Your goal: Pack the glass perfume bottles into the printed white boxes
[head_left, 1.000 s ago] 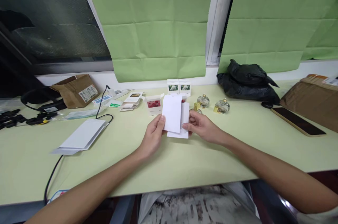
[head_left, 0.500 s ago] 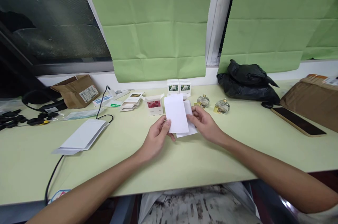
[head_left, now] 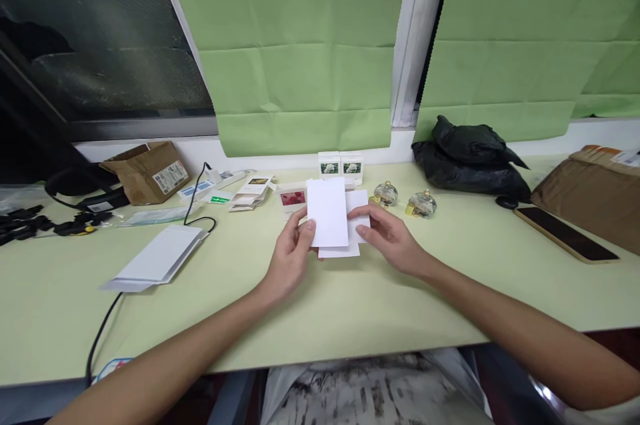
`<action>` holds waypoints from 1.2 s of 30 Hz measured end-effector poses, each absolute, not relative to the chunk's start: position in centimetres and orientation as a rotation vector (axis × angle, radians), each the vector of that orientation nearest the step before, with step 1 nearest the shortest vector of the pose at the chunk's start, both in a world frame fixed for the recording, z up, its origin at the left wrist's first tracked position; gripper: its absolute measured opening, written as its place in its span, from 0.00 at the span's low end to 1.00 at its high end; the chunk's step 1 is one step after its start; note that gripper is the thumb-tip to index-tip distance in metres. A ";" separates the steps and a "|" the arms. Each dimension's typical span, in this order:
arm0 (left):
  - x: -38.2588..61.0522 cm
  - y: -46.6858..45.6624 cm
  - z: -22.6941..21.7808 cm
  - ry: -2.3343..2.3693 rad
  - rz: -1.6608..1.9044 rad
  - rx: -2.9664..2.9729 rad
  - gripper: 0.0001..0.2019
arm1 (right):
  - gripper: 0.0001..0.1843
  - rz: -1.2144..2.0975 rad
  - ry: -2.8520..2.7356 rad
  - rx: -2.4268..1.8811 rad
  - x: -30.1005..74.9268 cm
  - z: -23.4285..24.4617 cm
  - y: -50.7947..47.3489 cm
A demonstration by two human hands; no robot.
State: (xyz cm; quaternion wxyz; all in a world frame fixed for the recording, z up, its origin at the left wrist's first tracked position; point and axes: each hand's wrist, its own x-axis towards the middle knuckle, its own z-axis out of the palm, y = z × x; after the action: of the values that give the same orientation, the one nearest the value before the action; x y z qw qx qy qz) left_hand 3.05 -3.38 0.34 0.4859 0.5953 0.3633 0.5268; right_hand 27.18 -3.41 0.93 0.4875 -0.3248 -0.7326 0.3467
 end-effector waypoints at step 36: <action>2.7 -3.5 -0.3 0.950 1.208 1.988 0.23 | 0.34 0.891 -1.588 -0.823 26.2 1.1 -4.0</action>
State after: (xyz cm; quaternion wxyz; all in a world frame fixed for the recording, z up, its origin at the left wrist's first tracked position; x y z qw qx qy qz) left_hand 2.68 -3.52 -0.28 0.3091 0.7524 0.3595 0.4573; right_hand 26.17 -3.97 1.09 0.5410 -0.3462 -0.6685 0.3749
